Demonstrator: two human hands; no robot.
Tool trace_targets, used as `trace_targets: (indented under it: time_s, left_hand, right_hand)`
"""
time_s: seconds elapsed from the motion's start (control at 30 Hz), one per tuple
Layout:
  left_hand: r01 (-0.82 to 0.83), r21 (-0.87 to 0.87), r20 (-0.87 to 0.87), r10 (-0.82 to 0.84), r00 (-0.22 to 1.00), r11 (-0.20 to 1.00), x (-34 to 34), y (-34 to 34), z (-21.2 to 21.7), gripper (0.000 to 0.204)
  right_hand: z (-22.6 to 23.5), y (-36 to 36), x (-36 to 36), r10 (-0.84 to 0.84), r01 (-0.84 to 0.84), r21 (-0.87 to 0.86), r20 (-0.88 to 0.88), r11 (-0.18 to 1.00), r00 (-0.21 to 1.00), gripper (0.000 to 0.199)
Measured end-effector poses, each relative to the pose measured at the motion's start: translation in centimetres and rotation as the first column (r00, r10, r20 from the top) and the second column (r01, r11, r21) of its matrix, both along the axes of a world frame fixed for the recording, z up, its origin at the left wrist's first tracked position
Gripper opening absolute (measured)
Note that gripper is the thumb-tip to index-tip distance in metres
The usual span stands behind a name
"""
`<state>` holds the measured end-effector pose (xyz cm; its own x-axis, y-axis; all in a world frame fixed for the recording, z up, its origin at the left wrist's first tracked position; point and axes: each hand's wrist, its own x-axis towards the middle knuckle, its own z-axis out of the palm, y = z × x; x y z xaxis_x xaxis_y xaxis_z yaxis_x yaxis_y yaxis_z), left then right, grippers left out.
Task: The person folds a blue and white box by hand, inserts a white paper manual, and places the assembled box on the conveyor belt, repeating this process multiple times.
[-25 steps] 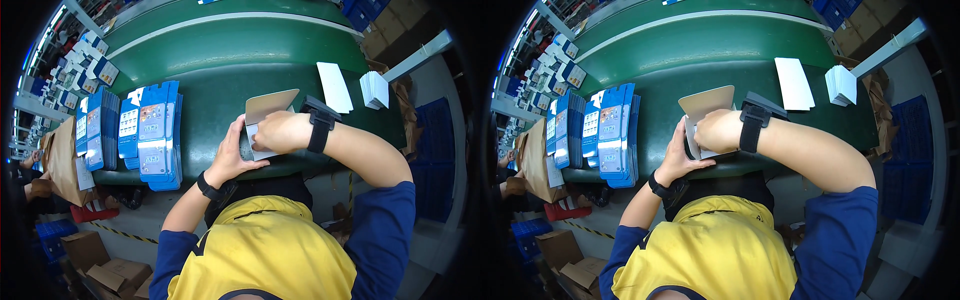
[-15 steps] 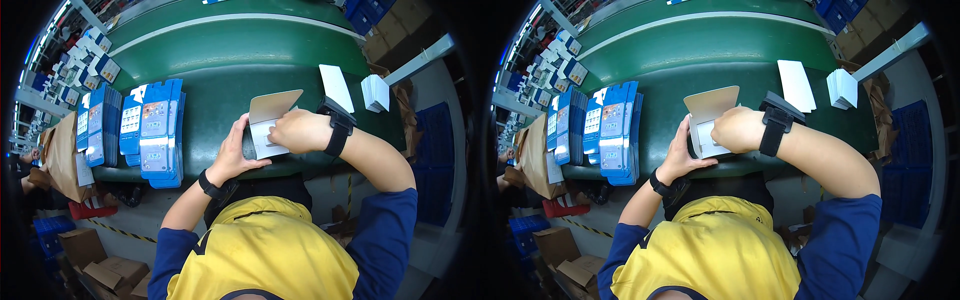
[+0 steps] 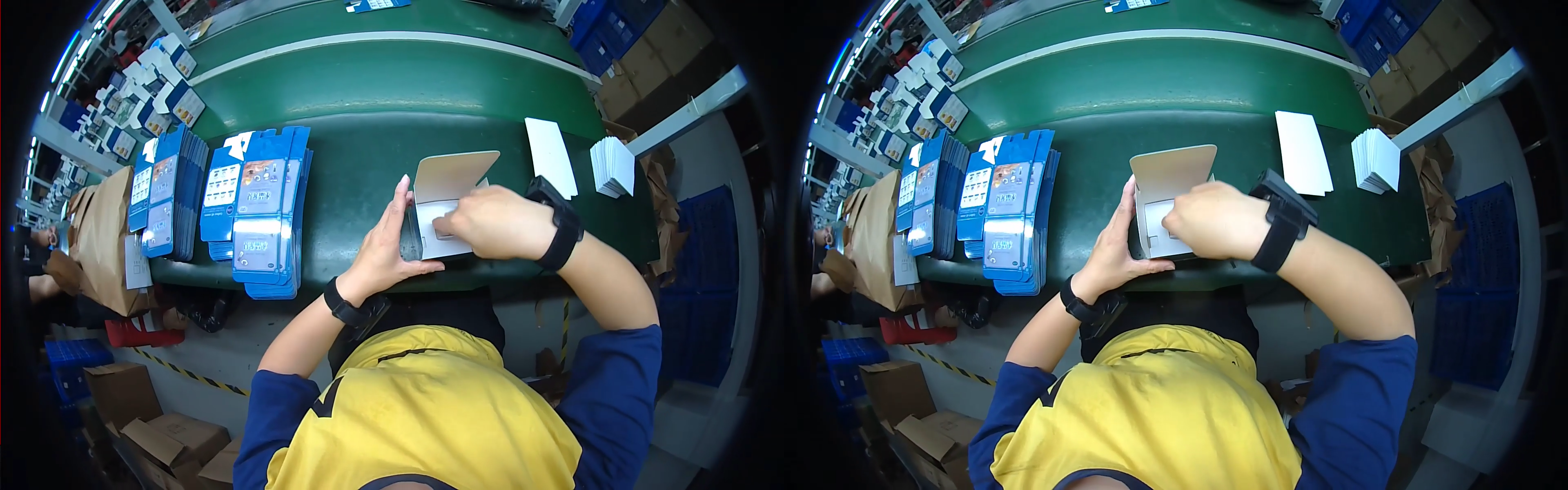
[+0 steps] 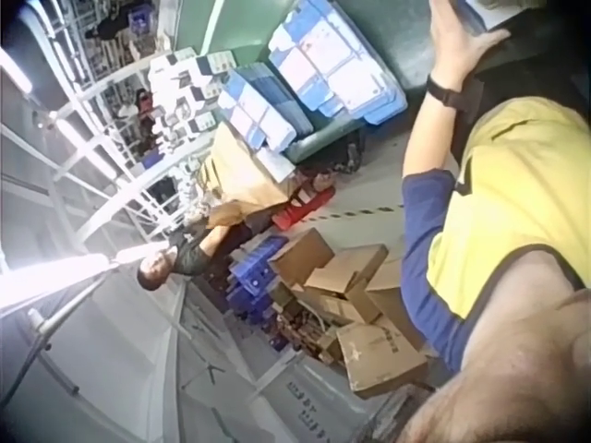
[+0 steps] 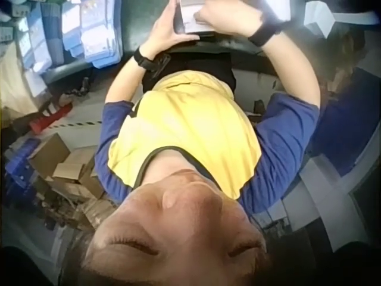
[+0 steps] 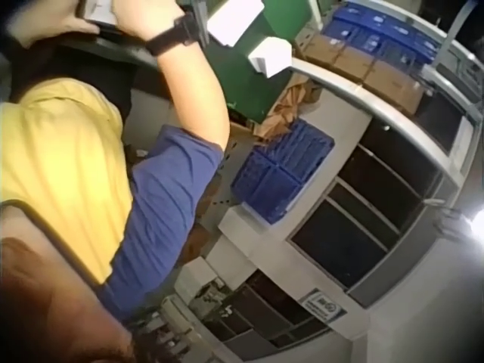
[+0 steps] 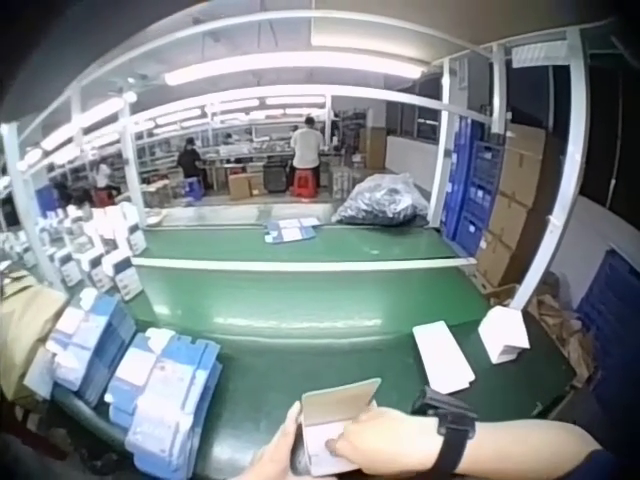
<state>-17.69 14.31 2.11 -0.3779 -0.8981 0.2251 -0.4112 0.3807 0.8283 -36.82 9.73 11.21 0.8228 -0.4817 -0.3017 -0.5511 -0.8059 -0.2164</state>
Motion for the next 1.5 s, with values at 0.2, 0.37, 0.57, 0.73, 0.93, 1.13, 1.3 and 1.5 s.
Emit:
trace_targets:
  time_s: [0.2, 0.37, 0.57, 0.73, 0.93, 1.13, 1.3, 1.5]
  left_hand:
    - [0.001, 0.036, 0.078, -0.004, 0.997, 0.999, -0.2, 0.0, -0.6, 0.111]
    - [-0.022, 0.190, -0.039, 0.030, 0.999, 0.982, 0.0, 0.0, -0.4, 0.104]
    - [-0.067, 0.091, -0.172, 0.082, 0.982, 0.994, 1.4, -0.9, 2.0, 0.101]
    - [-0.145, -0.031, -0.036, 0.144, 0.989, 0.989, 2.3, -0.8, 3.9, 0.109]
    - [-0.389, -0.171, 0.019, 0.397, 0.917, 0.905, 7.1, 3.0, 7.3, 0.076]
    - [-0.632, -0.325, 0.352, 0.710, 0.610, 0.704, 17.5, 2.6, 6.6, 0.075]
    - [-0.715, -0.079, 0.408, 0.677, 0.613, 0.695, 22.0, -1.8, 5.9, 0.090]
    - [-0.652, -0.175, 0.585, 0.611, 0.533, 0.737, 21.6, -3.4, 6.4, 0.099]
  right_hand:
    - [-1.5, 1.1, 0.9, 0.100, -0.113, -0.149, -0.088, 0.982, 0.991, 0.012]
    - [1.1, 0.9, -1.2, -0.103, 0.145, -0.124, 0.296, 0.982, 0.950, 0.028]
    - [-0.1, 1.6, -5.3, -0.552, 0.272, 0.487, 0.650, 0.830, 0.523, 0.136]
    - [-4.1, -2.0, -2.1, -0.516, 0.168, 0.513, 0.674, 0.842, 0.529, 0.124]
    - [-7.5, -18.0, 2.0, -0.679, 0.288, 0.616, 0.678, 0.734, 0.281, 0.096]
    - [-10.4, -28.2, 3.6, -0.745, 0.414, 0.623, 0.600, 0.663, 0.290, 0.091]
    - [-13.4, -25.9, 3.0, -0.849, 0.761, 0.496, 0.512, 0.418, 0.133, 0.100]
    - [-8.9, -7.3, 12.5, -0.818, 0.059, 0.824, 0.546, 0.563, 0.178, 0.069]
